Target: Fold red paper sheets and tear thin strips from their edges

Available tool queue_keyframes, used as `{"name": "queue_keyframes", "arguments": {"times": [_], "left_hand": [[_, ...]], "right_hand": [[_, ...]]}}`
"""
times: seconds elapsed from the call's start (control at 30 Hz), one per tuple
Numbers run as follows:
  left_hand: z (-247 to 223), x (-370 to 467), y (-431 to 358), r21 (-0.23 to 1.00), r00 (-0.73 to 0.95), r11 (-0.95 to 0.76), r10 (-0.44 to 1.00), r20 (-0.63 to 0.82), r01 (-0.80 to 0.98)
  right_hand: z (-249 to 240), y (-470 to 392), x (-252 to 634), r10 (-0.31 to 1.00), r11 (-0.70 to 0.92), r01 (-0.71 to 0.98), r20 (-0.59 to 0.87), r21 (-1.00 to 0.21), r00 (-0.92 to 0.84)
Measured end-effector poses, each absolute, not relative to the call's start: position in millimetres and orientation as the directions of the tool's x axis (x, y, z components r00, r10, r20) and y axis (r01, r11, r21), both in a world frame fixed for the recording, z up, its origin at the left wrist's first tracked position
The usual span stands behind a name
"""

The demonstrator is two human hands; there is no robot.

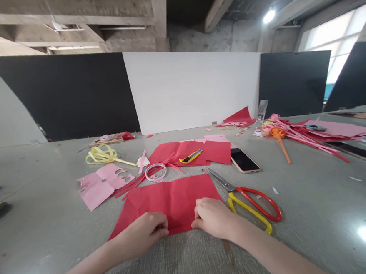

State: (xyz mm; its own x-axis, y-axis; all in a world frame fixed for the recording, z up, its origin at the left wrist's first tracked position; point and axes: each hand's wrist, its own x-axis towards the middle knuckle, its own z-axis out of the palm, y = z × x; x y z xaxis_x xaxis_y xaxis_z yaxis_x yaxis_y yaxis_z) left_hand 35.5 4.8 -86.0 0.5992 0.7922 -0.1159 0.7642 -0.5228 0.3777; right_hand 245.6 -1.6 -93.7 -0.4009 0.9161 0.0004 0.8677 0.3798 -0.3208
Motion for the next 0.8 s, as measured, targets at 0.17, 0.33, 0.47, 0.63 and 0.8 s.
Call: {"name": "queue_keyframes", "arguments": {"times": [0.17,0.33,0.47,0.63,0.8], "left_hand": [[-87,34,7,0.354,0.599,-0.531,0.793,-0.111,0.770],[-86,40,-2,0.267,0.565,-0.530,0.822,-0.072,0.805],[-100,55,-24,0.139,0.599,-0.602,0.798,0.067,0.786],[-123,62,-35,0.098,0.875,-0.875,0.481,0.059,0.475],[-123,60,-33,0.095,0.838,-0.833,0.542,-0.060,0.545]], "right_hand": [[-96,-1,245,0.919,0.382,0.879,0.014,-0.286,-0.395],[-95,-3,243,0.921,0.380,0.890,0.022,-0.252,-0.388],[-94,-4,244,0.919,0.386,0.888,0.025,-0.250,-0.392],[-97,-4,246,0.916,0.396,0.883,0.042,-0.253,-0.399],[-99,-7,245,0.914,0.403,0.870,0.072,-0.283,-0.400]]}}
